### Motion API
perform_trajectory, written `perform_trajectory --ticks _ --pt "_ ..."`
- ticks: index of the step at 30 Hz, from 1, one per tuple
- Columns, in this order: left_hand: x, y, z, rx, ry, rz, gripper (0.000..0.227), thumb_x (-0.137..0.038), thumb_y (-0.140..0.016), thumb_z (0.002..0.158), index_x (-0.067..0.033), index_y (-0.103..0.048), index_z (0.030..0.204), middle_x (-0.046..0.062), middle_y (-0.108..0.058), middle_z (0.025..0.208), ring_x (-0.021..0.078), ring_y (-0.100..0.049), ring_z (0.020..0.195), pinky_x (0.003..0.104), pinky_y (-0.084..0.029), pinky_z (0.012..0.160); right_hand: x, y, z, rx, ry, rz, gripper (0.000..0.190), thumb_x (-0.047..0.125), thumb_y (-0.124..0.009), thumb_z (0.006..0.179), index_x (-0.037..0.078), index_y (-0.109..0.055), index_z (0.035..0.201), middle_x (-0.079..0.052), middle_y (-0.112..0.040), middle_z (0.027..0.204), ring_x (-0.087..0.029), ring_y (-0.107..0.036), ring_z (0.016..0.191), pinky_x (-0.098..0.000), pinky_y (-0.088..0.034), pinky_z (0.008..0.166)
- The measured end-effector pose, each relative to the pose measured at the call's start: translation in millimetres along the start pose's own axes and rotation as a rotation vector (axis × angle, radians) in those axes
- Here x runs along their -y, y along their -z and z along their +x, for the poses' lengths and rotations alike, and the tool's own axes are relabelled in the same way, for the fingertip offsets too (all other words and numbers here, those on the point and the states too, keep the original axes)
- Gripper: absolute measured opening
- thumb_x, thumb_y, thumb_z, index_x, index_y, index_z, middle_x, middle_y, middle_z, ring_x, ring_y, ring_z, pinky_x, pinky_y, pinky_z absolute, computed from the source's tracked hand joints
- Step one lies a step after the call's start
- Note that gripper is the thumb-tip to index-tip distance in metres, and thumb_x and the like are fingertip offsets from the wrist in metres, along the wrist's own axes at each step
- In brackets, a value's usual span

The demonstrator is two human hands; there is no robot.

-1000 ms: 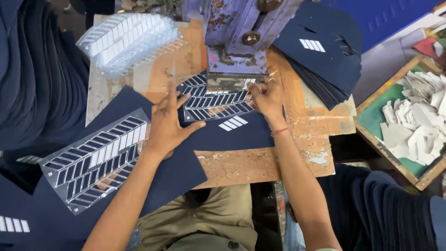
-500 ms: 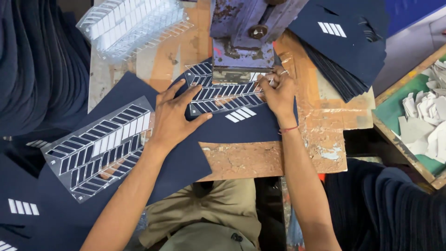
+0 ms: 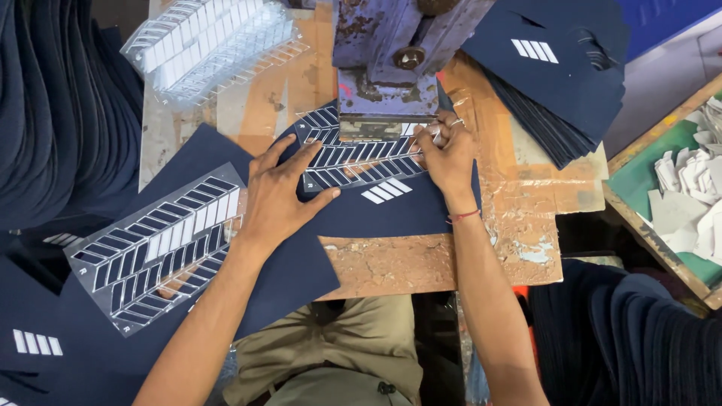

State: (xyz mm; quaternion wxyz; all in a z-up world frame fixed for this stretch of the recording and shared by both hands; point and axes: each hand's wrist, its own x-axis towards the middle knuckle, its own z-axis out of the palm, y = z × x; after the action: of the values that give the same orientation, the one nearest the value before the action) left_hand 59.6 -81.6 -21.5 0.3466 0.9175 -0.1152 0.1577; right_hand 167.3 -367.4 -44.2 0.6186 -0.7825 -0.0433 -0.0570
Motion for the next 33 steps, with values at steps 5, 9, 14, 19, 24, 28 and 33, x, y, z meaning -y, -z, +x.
perform_trajectory --ticks 5,9,14,19,24,28,33 --pt "-1.9 2.9 2.3 0.028 0.042 0.028 0.075 -0.045 -0.086 0.079 -0.006 -0.065 0.14 0.014 -0.07 0.122 0.0316 -0.049 0.142 0.047 -0.035 0.11 8.0 -0.2 -0.7 0.005 -0.014 -0.015 0.036 -0.002 -0.067 0.095 -0.014 -0.056 0.127 -0.007 -0.07 0.085 -0.008 -0.069 0.069 -0.0209 -0.053 0.05" --pt "2.0 8.4 -0.2 0.019 -0.062 0.006 0.075 -0.042 -0.084 0.081 -0.0032 -0.061 0.14 0.019 -0.068 0.133 0.0362 -0.05 0.139 0.049 -0.036 0.109 5.7 0.8 -4.7 -0.007 0.043 -0.056 0.037 0.0 -0.07 0.096 -0.014 -0.056 0.127 -0.007 -0.072 0.088 -0.008 -0.071 0.072 -0.0207 -0.056 0.055" --pt "11.4 67.6 -19.3 0.074 -0.11 -0.038 0.077 -0.04 -0.081 0.086 0.0004 -0.056 0.146 0.026 -0.066 0.134 0.0413 -0.059 0.128 0.05 -0.047 0.107 47.7 25.8 -30.2 0.051 0.154 -0.14 0.04 0.001 -0.069 0.095 -0.009 -0.056 0.131 -0.005 -0.072 0.098 -0.009 -0.074 0.084 -0.021 -0.063 0.065" --pt "118.5 136.1 -94.5 0.2 0.587 0.545 0.083 -0.058 -0.095 0.063 -0.0018 -0.073 0.12 0.026 -0.069 0.12 0.0447 -0.063 0.115 0.053 -0.05 0.094 19.8 74.3 -94.7 -0.072 0.001 -0.376 0.03 0.004 -0.073 0.1 0.0 -0.07 0.129 -0.009 -0.068 0.086 -0.006 -0.055 0.075 -0.0222 -0.043 0.063" --pt "133.5 171.4 -162.6 0.369 0.986 0.241 0.057 -0.039 -0.089 0.077 -0.0027 -0.077 0.119 0.022 -0.078 0.092 0.0327 -0.078 0.075 0.043 -0.059 0.071 63.6 74.1 -142.0 0.01 -0.043 -0.426 0.036 0.004 -0.073 0.094 0.001 -0.067 0.129 -0.01 -0.076 0.1 -0.01 -0.066 0.082 -0.0238 -0.052 0.069" --pt "35.5 179.9 -140.4 0.375 0.578 -0.188 0.056 -0.031 -0.085 0.075 -0.0109 -0.071 0.126 0.006 -0.08 0.083 0.0137 -0.074 0.066 0.027 -0.058 0.055 116.6 35.1 -166.4 0.272 0.124 -0.293 0.07 0.012 -0.08 0.086 0.0 -0.049 0.147 -0.013 -0.075 0.119 -0.017 -0.073 0.099 -0.0269 -0.058 0.087" --pt "1.0 95.9 -37.2 0.508 0.318 -0.371 0.036 -0.036 -0.067 0.094 -0.0046 -0.073 0.11 0.012 -0.07 0.077 0.0172 -0.059 0.068 0.037 -0.05 0.064 125.9 -30.3 -140.0 0.349 -0.021 -0.23 0.094 0.017 -0.082 0.085 0.003 -0.026 0.159 -0.011 -0.078 0.101 -0.016 -0.076 0.083 -0.0272 -0.061 0.072"
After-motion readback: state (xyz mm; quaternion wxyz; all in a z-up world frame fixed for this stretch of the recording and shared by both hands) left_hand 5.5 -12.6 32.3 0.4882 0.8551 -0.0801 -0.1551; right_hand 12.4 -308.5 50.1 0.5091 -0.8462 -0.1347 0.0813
